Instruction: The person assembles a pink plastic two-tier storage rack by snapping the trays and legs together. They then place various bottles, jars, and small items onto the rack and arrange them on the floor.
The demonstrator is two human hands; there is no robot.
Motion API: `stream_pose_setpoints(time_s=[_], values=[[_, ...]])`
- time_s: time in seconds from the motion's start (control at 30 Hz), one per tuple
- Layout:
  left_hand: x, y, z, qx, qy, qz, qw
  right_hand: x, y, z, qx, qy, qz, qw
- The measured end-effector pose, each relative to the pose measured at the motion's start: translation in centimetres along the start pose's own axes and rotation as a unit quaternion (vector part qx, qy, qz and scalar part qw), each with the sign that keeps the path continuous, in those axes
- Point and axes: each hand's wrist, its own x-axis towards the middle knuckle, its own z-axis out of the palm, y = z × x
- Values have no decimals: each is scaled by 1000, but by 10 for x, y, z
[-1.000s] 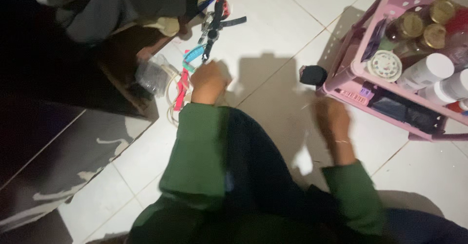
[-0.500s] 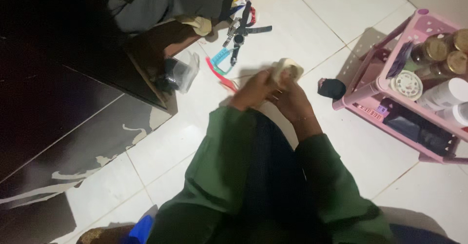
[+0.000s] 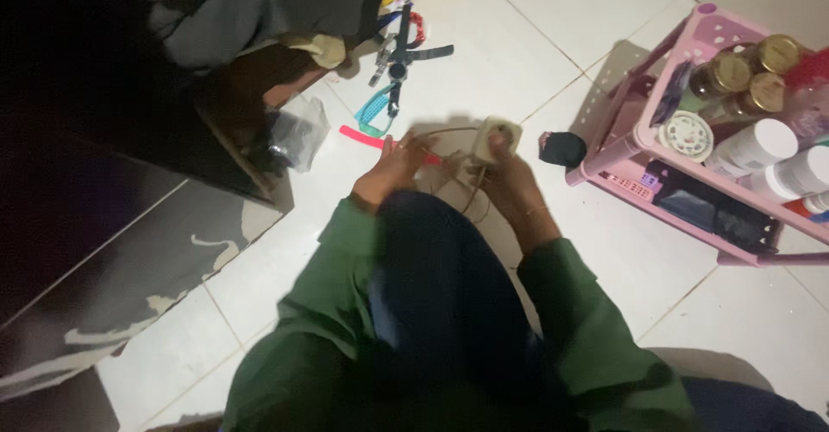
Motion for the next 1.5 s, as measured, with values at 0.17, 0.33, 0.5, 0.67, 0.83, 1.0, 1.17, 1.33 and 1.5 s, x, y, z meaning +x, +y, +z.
stream_pose_setpoints(time_s=[0.17, 0.33, 0.5, 0.67, 0.83, 1.0, 1.17, 1.33, 1.5], values=[[18, -1, 12, -30, -103, -42, 993, 8, 33, -8, -192, 53, -49, 979], [33, 19, -12, -122, -100, -63, 985, -17, 24, 3, -87, 43, 14, 995], [53, 46, -47, -152, -55, -6, 987, -26, 7, 24, 168, -126, 45, 977], [91, 92, -69, -238, -53, -121, 962, -35, -5, 6, 197, -164, -9, 967], [124, 115, -57, -346, -142, -5, 927, -73, 3, -71, 203, -61, -48, 976], [139, 108, 27, -260, -263, 7, 929, -134, 8, -168, 202, -12, -104, 974], [127, 120, 109, -20, -264, 171, 949, -187, -5, -226, 194, 37, -129, 972], [153, 210, 88, -52, -212, 202, 955, -209, -25, -240, 234, -4, -165, 958], [159, 330, 57, -607, -288, 21, 741, -198, -39, -249, 348, -21, -306, 886]])
